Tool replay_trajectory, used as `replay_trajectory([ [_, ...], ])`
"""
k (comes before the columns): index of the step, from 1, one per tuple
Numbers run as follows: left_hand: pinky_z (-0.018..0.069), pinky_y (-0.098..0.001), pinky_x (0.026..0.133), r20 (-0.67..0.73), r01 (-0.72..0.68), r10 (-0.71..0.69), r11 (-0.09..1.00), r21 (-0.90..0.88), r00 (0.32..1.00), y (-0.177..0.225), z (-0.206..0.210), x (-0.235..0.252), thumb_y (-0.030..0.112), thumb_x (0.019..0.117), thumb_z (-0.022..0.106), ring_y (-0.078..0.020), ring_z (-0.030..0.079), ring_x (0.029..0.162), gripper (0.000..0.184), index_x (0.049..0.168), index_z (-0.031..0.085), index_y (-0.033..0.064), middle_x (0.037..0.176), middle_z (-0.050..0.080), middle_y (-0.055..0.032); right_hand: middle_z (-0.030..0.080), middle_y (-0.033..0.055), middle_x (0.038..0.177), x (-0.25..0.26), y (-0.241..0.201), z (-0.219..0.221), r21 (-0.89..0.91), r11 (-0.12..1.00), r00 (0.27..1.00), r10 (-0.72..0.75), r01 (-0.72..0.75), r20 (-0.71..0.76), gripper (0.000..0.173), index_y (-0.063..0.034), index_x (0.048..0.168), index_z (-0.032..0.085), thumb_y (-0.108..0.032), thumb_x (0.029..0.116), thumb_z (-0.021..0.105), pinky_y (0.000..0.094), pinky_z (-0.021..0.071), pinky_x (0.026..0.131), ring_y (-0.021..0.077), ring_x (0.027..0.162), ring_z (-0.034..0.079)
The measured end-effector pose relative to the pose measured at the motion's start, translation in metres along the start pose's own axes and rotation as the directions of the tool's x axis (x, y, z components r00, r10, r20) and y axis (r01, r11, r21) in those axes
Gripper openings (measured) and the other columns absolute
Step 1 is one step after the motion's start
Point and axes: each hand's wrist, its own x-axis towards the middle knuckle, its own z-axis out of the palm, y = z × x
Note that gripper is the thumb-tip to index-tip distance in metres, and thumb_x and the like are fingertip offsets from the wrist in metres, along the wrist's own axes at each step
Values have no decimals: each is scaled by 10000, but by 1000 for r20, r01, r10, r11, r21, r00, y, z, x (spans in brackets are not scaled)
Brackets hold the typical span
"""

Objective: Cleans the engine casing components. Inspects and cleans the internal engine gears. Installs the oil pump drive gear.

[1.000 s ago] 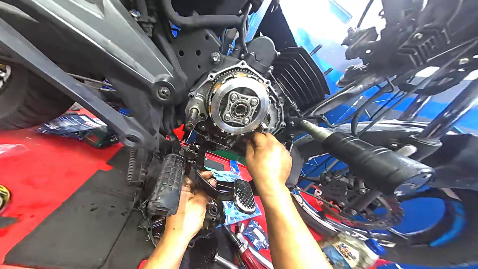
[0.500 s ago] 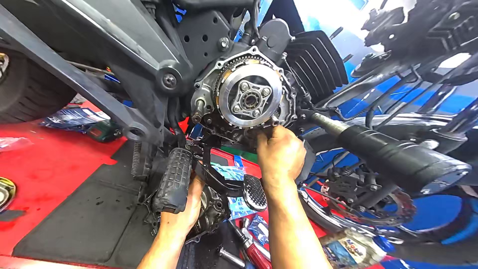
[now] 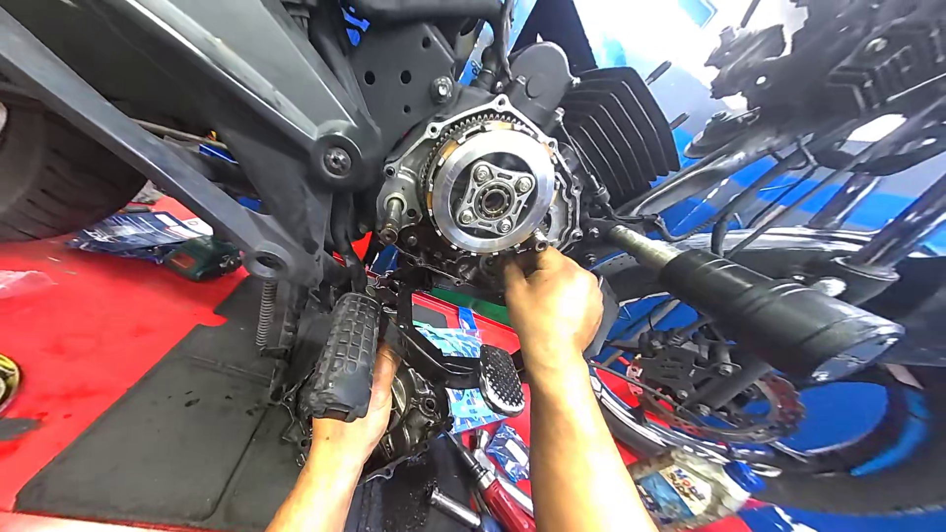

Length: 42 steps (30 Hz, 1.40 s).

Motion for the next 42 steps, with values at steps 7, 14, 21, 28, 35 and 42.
replay_trajectory([
  [7,610,-340,748,19,28,-28,1000,3,999,1,2,-2,213,947,696,-180,704,919,273,1216,694,162,1065,725,-46,717,72,812,-4,-3,4,-4,1000,1000,-1,1,-7,236,-158,835,705,-365,931,643,562,489,567,317,742,700],
  [14,612,-354,778,7,2,-3,996,84,1000,1,-5,3,148,978,679,-158,703,918,194,1170,703,142,1041,721,-40,725,51,875,-2,21,-7,139,967,975,-220,213,36,182,-153,899,730,-290,980,642,533,547,657,261,817,710],
  [21,604,-329,794,-46,-19,28,980,196,999,6,-18,12,166,979,693,-121,704,930,244,1219,699,120,1083,735,-23,720,-39,904,-44,60,-48,544,732,907,-392,409,-155,153,-120,989,764,-243,987,672,214,576,664,17,766,664],
  [28,614,-340,795,-46,-89,104,962,257,993,8,-35,26,273,951,752,-135,701,896,372,1277,674,109,1117,727,-32,692,-109,849,-129,69,-4,713,638,746,-618,291,248,154,-208,944,755,-326,975,661,286,595,639,18,734,654],
  [35,614,-290,728,-113,-90,99,993,80,989,3,-61,42,70,963,687,-132,706,835,211,1174,681,59,1059,736,-47,719,22,1059,-150,24,93,428,779,461,-620,459,634,225,-234,1113,729,-378,985,613,555,582,808,244,981,705],
  [42,618,-326,869,-124,-98,115,985,139,985,-4,-70,47,54,954,690,-154,726,967,187,1140,696,80,1074,749,-35,710,201,1078,-138,-25,152,509,764,357,-639,396,682,215,-24,1113,719,-86,909,686,584,538,939,362,1040,687],
])
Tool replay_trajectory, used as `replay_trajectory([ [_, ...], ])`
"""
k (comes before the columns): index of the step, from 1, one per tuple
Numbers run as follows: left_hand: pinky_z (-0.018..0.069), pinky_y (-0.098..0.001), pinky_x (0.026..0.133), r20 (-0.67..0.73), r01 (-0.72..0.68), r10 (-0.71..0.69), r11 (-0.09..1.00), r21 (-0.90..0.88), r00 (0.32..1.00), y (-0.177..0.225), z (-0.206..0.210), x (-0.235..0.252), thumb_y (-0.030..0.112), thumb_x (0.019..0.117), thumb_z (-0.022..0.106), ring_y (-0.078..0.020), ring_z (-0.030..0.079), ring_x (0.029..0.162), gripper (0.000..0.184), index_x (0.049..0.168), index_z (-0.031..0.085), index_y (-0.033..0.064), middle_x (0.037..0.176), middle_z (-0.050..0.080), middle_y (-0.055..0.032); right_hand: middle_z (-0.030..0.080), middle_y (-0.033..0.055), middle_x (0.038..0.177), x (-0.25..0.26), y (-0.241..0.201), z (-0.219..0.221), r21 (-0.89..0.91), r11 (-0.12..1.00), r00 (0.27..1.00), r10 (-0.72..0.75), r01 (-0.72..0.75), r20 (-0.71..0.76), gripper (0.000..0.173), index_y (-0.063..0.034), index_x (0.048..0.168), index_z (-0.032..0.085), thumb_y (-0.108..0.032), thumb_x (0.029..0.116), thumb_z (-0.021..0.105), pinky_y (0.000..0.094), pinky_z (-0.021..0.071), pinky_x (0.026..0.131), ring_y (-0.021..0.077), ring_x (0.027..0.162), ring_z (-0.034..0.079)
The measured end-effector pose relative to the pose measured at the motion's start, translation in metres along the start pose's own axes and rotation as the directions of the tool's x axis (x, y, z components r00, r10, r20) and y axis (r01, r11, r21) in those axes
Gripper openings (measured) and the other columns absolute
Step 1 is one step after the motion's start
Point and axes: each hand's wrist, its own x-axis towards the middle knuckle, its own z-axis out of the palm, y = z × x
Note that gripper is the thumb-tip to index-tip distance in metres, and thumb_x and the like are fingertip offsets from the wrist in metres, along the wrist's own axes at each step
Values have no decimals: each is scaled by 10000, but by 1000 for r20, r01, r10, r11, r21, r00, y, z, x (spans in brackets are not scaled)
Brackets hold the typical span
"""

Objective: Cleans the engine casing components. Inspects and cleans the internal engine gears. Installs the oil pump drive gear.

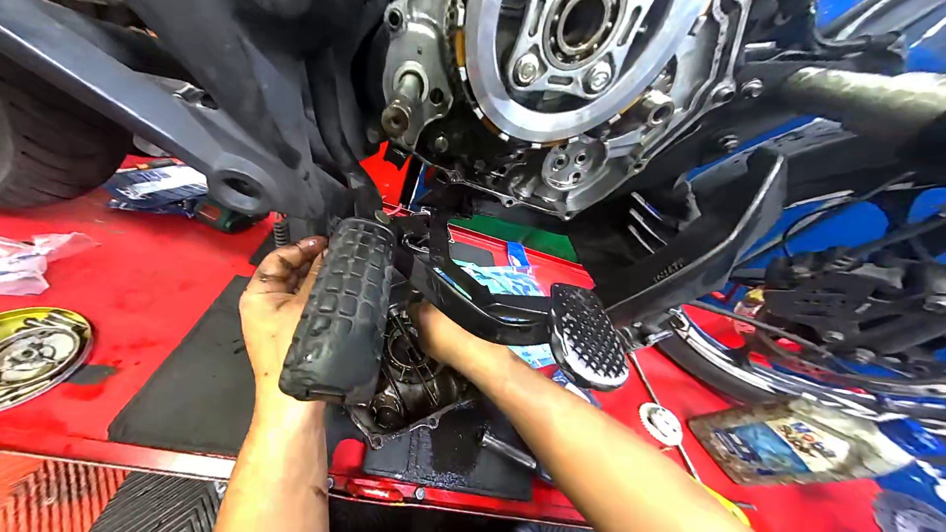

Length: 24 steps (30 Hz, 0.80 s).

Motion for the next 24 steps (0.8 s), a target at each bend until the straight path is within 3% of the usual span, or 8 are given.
replay_trajectory([
  [2,616,-319,860,-12,13,-14,999,-39,1000,-3,2,1,31,956,681,-152,721,956,179,1130,691,70,1069,744,-40,706,247,1129,18,-10,0,90,991,994,99,-102,41,229,23,1122,713,-71,919,662,577,496,995,396,1113,667],
  [5,619,-311,848,-31,23,-23,999,-23,999,-5,2,1,64,955,704,-153,726,934,159,1114,705,74,1048,750,-36,693,234,1169,34,-23,-13,12,978,955,203,-210,216,234,13,1097,711,-123,911,677,616,490,978,402,1144,649],
  [10,626,-292,819,-37,24,-22,998,62,999,4,2,-1,118,970,711,-124,732,894,149,1117,710,96,1021,757,-5,739,163,1034,36,-10,3,78,988,989,127,-133,76,232,-56,1070,735,-226,912,722,581,557,886,328,994,711],
  [16,619,-278,755,-29,33,-33,999,-20,999,5,7,-1,86,976,689,-119,718,864,124,1100,694,88,1018,741,-9,732,162,990,46,-12,-2,-93,983,950,178,-159,255,121,-59,976,743,-133,881,727,600,553,843,347,960,702],
  [19,618,-270,729,-22,25,-24,1000,19,999,9,6,-2,92,974,692,-104,718,861,132,1106,696,93,1027,741,1,738,150,978,31,-3,-2,92,989,990,111,-118,85,143,-66,968,742,-185,891,725,587,561,848,318,956,710],
  [21,620,-261,735,-15,17,-16,999,37,1000,15,5,-4,105,964,712,-88,719,861,155,1116,692,88,1024,741,9,727,132,882,10,-2,-3,152,988,995,18,-3,-96,126,-62,913,731,-175,860,752,571,575,764,294,855,715],
  [23,621,-243,723,-38,29,-28,999,31,999,24,6,-4,116,951,728,-60,713,843,167,1110,685,92,984,733,27,695,80,799,-17,-10,-12,-19,989,973,-148,147,-180,139,-108,833,704,-234,806,757,535,586,651,260,767,706],
  [24,623,-238,709,-46,25,-24,999,32,999,23,5,-2,120,944,733,-49,711,830,167,1101,683,97,965,729,35,701,85,813,-31,-22,-25,-111,979,980,-181,171,-86,143,-111,818,709,-251,822,740,541,583,656,284,789,708],
])
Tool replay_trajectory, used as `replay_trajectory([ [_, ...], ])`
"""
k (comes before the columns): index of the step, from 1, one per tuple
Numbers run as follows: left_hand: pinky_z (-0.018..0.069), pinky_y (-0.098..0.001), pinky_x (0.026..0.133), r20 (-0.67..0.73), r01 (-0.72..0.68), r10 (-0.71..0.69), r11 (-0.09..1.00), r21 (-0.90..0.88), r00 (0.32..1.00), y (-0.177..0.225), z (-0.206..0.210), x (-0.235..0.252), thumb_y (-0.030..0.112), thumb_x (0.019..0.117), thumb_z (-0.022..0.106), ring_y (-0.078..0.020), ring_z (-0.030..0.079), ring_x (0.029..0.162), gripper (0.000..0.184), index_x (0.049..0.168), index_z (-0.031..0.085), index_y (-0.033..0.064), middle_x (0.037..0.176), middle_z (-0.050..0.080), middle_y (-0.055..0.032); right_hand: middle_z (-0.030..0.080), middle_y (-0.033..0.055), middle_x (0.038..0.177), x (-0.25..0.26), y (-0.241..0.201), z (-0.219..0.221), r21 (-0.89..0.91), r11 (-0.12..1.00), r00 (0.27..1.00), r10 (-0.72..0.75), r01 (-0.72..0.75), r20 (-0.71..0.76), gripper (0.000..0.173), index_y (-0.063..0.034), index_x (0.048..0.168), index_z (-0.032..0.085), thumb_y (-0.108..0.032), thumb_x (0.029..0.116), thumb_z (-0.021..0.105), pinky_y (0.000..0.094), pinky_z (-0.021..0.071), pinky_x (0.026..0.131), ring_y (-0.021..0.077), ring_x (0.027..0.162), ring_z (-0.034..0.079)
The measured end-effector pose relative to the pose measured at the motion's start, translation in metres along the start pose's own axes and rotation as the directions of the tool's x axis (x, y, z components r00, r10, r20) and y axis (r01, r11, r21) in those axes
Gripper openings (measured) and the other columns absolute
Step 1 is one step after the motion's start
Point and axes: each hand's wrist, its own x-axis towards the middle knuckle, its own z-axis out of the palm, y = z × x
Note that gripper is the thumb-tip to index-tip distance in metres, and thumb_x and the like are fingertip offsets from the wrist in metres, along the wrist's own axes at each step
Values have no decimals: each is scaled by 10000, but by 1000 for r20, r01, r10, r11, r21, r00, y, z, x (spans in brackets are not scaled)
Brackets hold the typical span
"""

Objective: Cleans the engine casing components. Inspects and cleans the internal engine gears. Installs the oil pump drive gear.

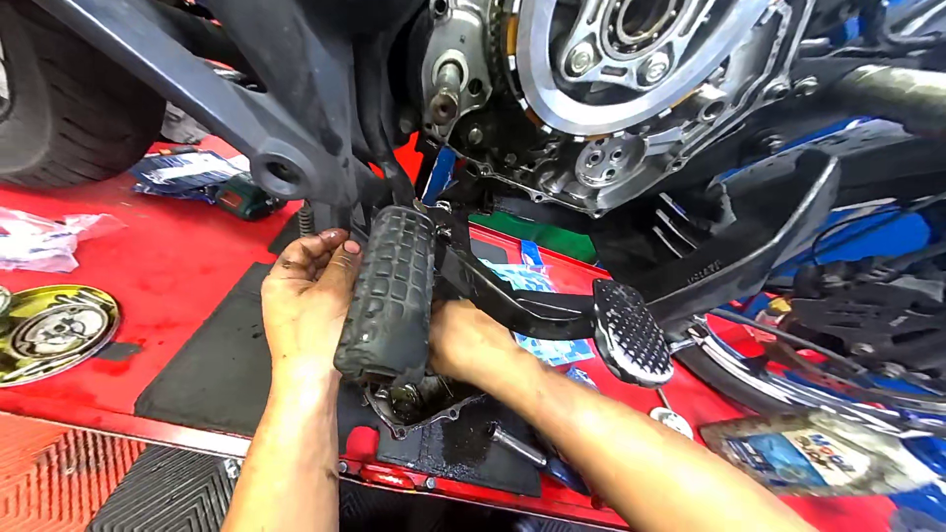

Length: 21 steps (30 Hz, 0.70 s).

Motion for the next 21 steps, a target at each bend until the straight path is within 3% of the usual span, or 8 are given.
replay_trajectory([
  [2,621,-241,707,16,-32,31,999,21,999,-9,-2,5,139,950,726,-47,708,823,158,1099,685,106,957,729,44,718,167,945,-8,-30,-32,-50,998,941,51,-36,334,175,-48,893,728,-217,922,689,622,532,736,388,932,696],
  [3,620,-254,720,35,-39,38,999,26,999,-16,-3,8,140,961,716,-63,710,831,151,1105,691,102,971,735,33,717,170,977,-8,-35,-35,-72,997,908,61,-34,414,169,-49,925,731,-205,943,669,627,529,747,393,961,690],
  [6,609,-278,723,99,28,-26,999,-24,995,-26,-6,9,102,989,663,-117,712,882,157,1142,689,81,1044,739,-18,711,128,897,-7,-36,-26,-106,993,907,8,41,421,137,-65,888,733,-200,902,715,586,534,683,348,879,694],
  [9,611,-283,684,104,26,-21,999,-42,994,-25,-11,7,78,972,683,-127,707,826,188,1160,687,79,1063,737,-35,707,145,979,-2,-40,-26,-95,995,857,27,26,514,147,-57,967,723,-191,907,718,608,534,724,364,950,683],
  [11,610,-310,736,118,-12,14,1000,-18,993,-24,-16,7,63,980,632,-129,703,870,203,1179,670,83,1075,728,-34,705,170,985,2,-30,-17,-44,998,868,-11,37,496,167,-32,976,709,-172,887,731,626,531,760,381,954,681],
  [14,607,-336,786,98,32,-32,999,5,995,-38,-27,12,32,991,588,-142,699,896,244,1228,643,53,1094,720,-63,699,216,1037,9,-9,7,61,996,894,-83,63,441,245,11,1047,702,-166,887,752,613,513,896,392,1011,671],
  [17,583,-278,717,86,88,-90,996,31,992,-49,-31,20,99,1033,581,-110,666,805,222,1241,636,47,1045,704,-49,690,193,972,12,-8,3,38,999,891,-33,18,453,217,-20,975,691,-166,839,777,634,522,784,373,928,669],
  [21,552,-202,690,73,132,-137,989,73,988,-26,-14,5,204,1016,639,-32,629,780,306,1295,599,85,987,656,49,684,206,1002,13,-18,12,22,997,890,54,-72,453,289,-36,1017,686,-225,831,802,691,515,697,421,949,668],
])
